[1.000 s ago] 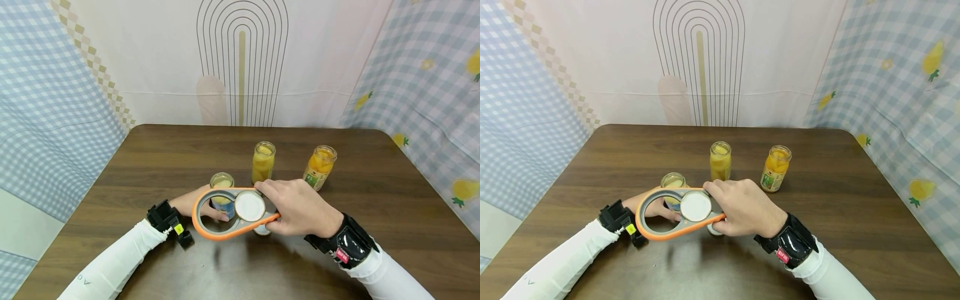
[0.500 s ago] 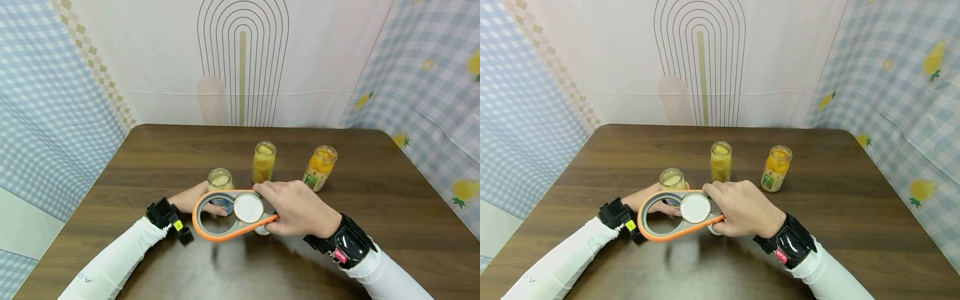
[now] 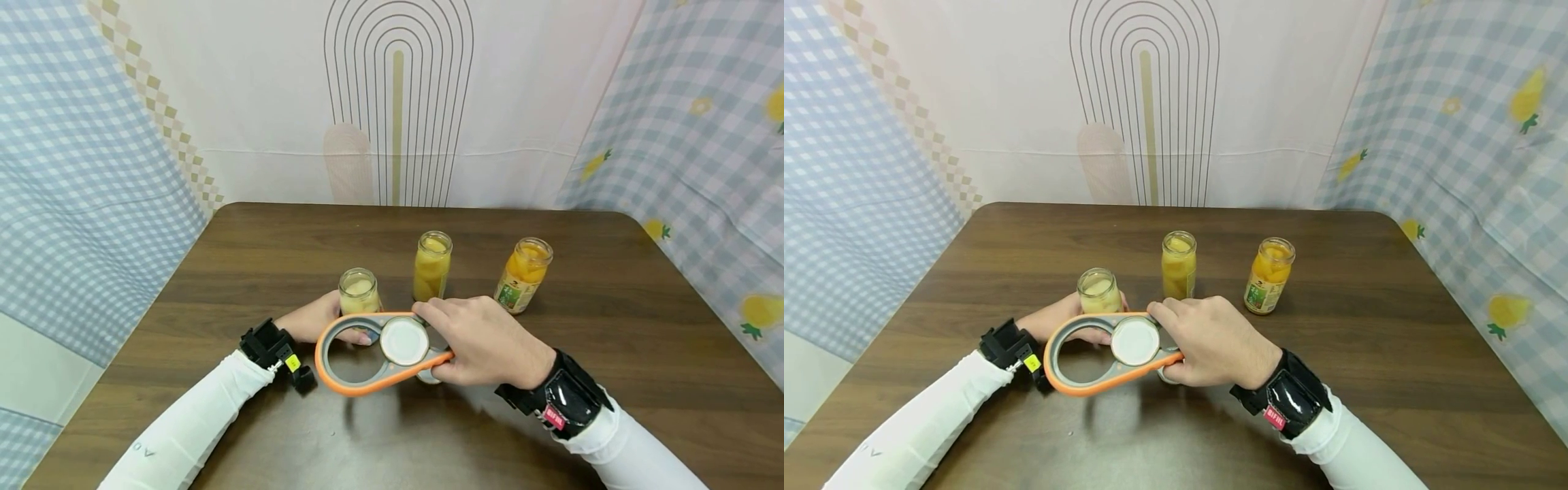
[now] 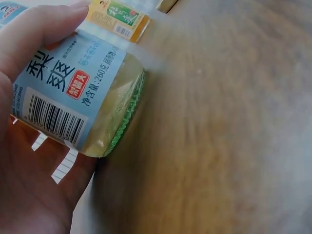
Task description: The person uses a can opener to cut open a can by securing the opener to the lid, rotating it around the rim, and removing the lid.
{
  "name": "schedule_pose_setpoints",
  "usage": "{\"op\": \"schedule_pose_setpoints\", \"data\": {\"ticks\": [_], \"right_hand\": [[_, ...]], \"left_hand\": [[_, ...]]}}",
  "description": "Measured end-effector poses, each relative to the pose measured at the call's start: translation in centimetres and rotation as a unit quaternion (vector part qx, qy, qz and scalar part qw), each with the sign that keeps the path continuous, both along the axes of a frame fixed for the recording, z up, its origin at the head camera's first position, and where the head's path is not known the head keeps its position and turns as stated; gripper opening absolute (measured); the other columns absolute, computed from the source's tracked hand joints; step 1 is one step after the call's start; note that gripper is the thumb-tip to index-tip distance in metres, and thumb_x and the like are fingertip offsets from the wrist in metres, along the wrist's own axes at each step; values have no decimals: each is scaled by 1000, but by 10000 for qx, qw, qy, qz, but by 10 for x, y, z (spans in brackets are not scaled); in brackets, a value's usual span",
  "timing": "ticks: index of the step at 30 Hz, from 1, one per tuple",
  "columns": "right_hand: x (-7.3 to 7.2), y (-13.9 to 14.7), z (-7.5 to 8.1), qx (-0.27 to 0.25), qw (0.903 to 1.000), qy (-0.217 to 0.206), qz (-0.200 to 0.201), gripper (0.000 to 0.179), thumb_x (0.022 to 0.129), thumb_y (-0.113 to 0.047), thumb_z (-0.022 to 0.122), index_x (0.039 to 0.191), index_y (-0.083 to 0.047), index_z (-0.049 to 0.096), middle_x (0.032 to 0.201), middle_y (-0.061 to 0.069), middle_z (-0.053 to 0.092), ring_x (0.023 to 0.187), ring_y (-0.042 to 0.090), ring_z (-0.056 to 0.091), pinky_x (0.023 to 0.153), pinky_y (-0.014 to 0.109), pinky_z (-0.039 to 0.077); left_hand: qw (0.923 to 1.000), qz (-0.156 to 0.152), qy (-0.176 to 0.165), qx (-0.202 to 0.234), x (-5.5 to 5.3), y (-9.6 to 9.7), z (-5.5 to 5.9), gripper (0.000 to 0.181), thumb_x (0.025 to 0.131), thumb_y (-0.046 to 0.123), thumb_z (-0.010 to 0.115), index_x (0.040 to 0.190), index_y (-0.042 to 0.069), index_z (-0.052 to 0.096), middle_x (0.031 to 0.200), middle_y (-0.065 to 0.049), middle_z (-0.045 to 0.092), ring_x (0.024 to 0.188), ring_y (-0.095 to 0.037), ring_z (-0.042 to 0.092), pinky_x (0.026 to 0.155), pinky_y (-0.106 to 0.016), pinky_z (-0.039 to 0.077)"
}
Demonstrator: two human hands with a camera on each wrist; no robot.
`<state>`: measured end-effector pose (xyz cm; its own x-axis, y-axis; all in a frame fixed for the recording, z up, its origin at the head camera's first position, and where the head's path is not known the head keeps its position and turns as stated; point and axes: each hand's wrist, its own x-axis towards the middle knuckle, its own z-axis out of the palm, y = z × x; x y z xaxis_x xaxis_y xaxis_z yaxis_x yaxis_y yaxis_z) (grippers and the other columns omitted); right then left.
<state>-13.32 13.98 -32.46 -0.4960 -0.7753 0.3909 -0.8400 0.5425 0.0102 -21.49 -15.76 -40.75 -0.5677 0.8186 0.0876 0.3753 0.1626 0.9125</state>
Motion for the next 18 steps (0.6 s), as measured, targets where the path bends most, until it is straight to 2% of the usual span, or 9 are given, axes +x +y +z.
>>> {"op": "schedule_pose_setpoints", "data": {"ticks": [6,11,13,18], "right_hand": [[0,-1,-2,65,10000,-32,-38,66,64,-35,81,121,-9,61,90,-6,65,66,4,54,52,22,47],[1,-1,-3,98,9999,-98,-50,65,66,-37,82,121,-10,60,92,-6,65,69,4,56,53,22,48],[1,-2,-3,100,9999,-107,-41,65,67,-39,82,121,-10,60,92,-6,65,70,4,57,53,22,48],[2,-2,-3,137,9999,-100,-33,66,69,-43,82,121,-10,61,91,-6,64,70,4,57,54,22,49]], "left_hand": [[9994,332,-90,40,-3,1,-1,41,86,8,81,123,15,64,107,-6,70,83,-16,66,73,-36,60],[9982,564,-153,-116,-5,-1,-2,50,85,5,81,131,8,62,117,-8,70,101,-16,67,88,-36,58],[9981,589,-44,-180,-6,-2,-2,53,85,7,82,133,7,60,123,-7,68,110,-16,65,97,-36,54],[9980,566,28,-262,-9,-2,0,55,86,18,82,134,7,59,125,-6,67,117,-20,63,105,-42,50]]}}
